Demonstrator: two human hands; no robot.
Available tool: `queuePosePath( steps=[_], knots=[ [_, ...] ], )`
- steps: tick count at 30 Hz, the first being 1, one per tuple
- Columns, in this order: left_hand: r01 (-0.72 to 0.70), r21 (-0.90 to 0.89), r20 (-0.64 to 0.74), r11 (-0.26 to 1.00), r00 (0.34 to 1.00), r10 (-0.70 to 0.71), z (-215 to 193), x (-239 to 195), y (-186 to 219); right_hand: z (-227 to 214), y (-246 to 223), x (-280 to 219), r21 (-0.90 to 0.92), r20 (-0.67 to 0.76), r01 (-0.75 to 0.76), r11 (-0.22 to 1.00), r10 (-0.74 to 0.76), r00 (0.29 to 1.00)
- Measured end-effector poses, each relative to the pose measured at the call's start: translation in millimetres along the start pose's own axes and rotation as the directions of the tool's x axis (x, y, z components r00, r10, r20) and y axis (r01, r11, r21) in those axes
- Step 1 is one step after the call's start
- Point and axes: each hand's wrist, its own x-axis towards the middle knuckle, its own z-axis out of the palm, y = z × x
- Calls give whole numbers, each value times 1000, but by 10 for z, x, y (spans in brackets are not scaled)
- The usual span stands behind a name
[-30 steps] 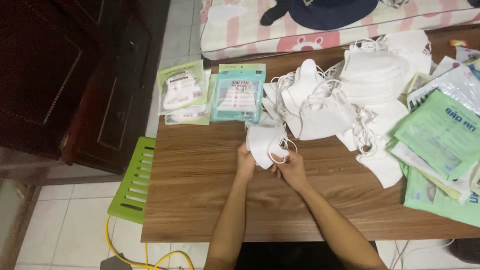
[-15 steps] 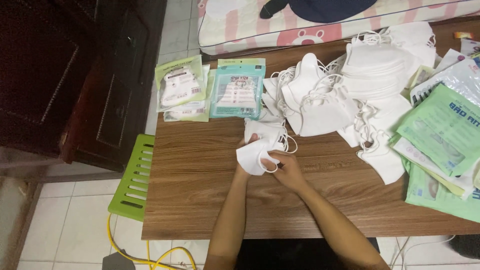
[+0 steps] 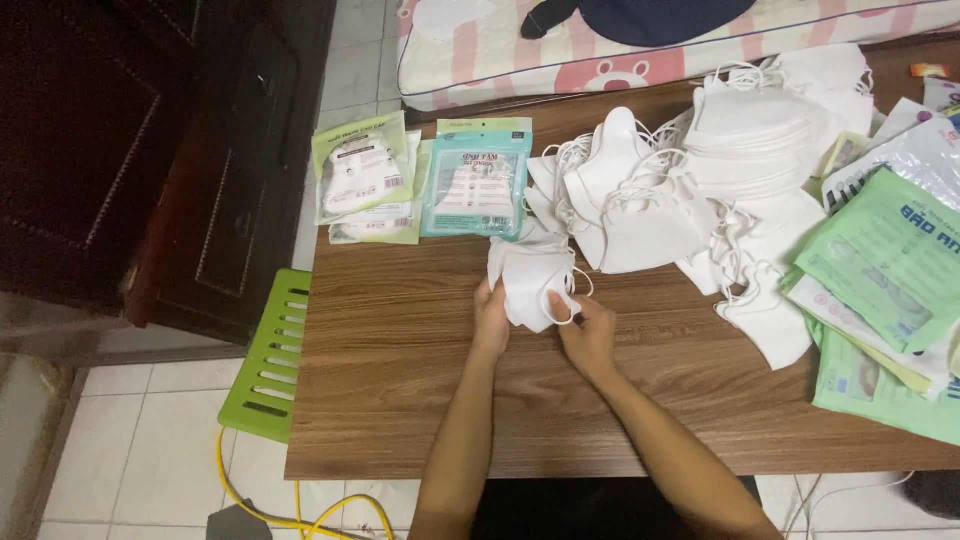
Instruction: Sorting and stacking white face masks on a wooden table in a factory setting.
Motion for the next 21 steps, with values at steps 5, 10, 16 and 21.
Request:
queuePosePath(
  steps=[5,10,16,21],
  knots=[
    [-17,7,7,1000,1000,17,44,-47,84,28,7,-3,36,25,-71,997,70,997],
    [-61,123,20,991,998,59,32,-59,3,-49,-411,72,177,107,-261,949,245,964],
    [-115,212,64,970,993,104,141,-175,101,-87,-434,132,279,182,-383,881,344,921],
    [-123,224,85,967,991,107,110,-167,81,-94,-417,130,319,229,-430,844,372,900]
  ],
)
